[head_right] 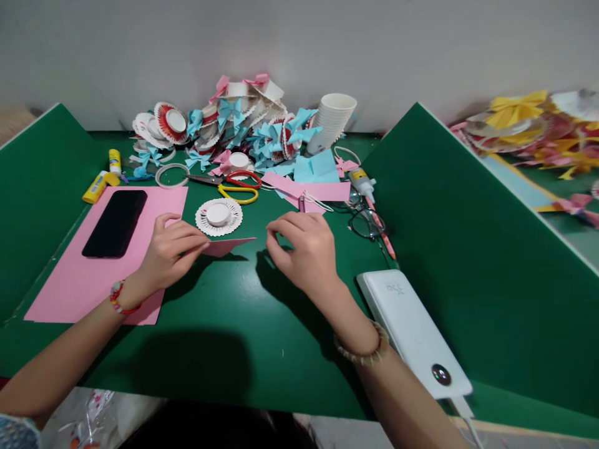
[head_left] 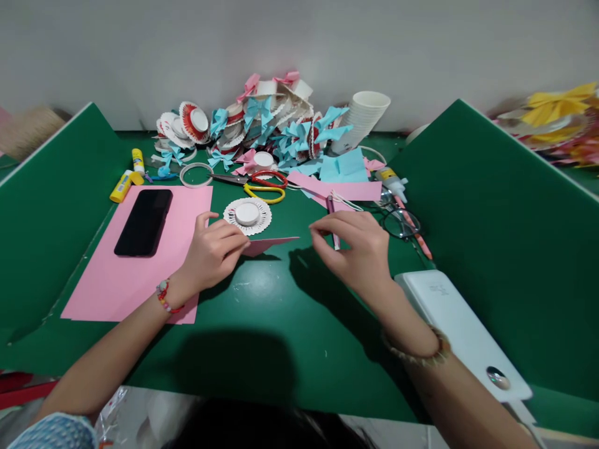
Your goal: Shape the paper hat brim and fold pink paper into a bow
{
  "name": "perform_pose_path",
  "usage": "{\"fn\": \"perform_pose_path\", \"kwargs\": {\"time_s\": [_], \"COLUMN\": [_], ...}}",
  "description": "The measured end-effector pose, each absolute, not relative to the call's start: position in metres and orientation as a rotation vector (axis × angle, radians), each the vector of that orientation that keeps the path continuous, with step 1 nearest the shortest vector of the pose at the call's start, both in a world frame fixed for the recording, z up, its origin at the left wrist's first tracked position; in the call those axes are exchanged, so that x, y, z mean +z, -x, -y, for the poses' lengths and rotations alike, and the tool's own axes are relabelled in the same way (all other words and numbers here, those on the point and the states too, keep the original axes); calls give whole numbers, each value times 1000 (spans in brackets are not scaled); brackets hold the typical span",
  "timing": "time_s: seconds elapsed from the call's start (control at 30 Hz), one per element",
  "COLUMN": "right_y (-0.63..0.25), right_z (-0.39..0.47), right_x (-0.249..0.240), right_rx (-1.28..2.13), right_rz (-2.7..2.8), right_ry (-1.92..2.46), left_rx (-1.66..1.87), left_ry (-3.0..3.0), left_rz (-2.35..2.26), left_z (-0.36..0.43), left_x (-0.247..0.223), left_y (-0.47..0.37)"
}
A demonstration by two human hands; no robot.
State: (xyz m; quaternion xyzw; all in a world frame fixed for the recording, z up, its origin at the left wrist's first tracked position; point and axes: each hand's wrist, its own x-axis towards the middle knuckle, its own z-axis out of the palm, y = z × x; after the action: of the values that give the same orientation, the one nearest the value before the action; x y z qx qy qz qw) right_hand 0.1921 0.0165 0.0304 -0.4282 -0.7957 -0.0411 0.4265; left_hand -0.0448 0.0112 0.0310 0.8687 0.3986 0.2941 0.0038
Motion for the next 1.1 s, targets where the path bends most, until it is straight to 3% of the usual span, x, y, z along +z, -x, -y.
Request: {"fn": "perform_pose_path", "kwargs": {"time_s": [0.17,0.4,0.6,0.73,1.1], "right_y": [-178,-179,-177,-174,-189], "right_z": [-10,-10,-7,-6,-20], "right_x": [29,25,24,19,17], "right_rx": [263,207,408,300,399], "right_rz": [2027,2032,2072,2081,1740], "right_ry": [928,954,911,881,1162], "left_rx": [952,1005,1020,1014,1059], "left_ry": [-2743,-2684,-2656,-2708,-2672], "left_rz": [-1196,-1185,-1195,-1141,-1235], "left_z": [-7,-5,-7,-5,-17], "left_x": [29,29,26,25,15], "left_y": [38,36,36,34,46]}}
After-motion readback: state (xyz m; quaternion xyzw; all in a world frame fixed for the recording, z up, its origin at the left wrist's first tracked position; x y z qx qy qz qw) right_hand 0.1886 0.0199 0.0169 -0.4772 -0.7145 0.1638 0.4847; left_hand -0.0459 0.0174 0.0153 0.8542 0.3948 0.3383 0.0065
